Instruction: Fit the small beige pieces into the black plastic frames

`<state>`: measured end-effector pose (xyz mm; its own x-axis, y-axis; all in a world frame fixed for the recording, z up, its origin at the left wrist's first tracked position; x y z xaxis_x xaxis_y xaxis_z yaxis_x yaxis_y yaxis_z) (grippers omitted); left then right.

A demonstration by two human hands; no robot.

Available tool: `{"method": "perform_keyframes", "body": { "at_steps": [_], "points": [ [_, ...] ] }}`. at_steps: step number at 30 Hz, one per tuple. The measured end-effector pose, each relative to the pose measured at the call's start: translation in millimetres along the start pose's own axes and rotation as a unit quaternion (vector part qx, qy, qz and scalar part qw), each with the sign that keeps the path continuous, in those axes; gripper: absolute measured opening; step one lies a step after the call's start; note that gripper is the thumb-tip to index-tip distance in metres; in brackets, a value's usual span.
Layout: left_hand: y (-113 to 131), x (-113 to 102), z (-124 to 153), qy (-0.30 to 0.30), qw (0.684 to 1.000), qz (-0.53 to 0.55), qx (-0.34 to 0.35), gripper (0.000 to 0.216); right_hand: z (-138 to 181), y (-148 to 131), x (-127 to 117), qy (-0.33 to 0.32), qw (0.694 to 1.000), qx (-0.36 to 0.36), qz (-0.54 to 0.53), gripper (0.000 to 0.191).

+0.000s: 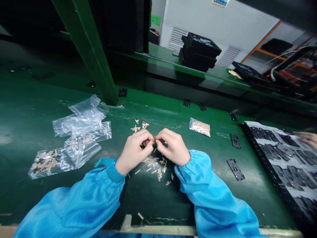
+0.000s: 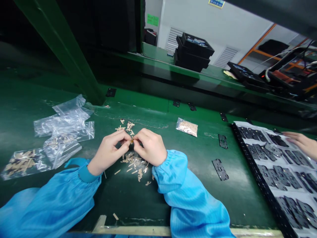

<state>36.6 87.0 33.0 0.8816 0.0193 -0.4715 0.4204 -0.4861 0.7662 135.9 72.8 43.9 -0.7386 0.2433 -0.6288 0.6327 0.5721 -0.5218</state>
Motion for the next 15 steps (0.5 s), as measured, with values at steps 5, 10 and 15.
{"method": "perform_keyframes", "body": {
  "at_steps": [5, 10, 15],
  "points": [
    [-0.7, 0.7, 1.1, -0.001, 1.0, 0.001, -0.004, 0.014, 0.3, -2.1, 2.0, -0.005, 1.0, -0.012, 0.024, 0.013],
    [-3.0, 2.7, 1.8, -0.006, 1.0, 0.011, -0.011, 0.014, 0.6, -4.3, 2.6, -0.009, 0.999, -0.023, 0.045, 0.012],
    [-8.9, -1.3, -0.3, -0.005, 0.998, 0.037, -0.043, 0.013, -0.9, 1.7, -4.6, -0.002, 0.999, -0.011, 0.049, 0.013]
  ]
}}
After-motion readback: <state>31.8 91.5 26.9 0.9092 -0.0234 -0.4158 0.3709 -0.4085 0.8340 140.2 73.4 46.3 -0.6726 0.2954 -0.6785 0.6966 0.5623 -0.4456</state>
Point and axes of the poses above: each hand's wrist, its own z-axis away from the middle knuckle, its own x-axis out of the palm, y = z × x, the point moved 8 cm from there along -z, towards the middle knuckle, and after that the axes turned 11 degrees about y, right-handed, at the moved point
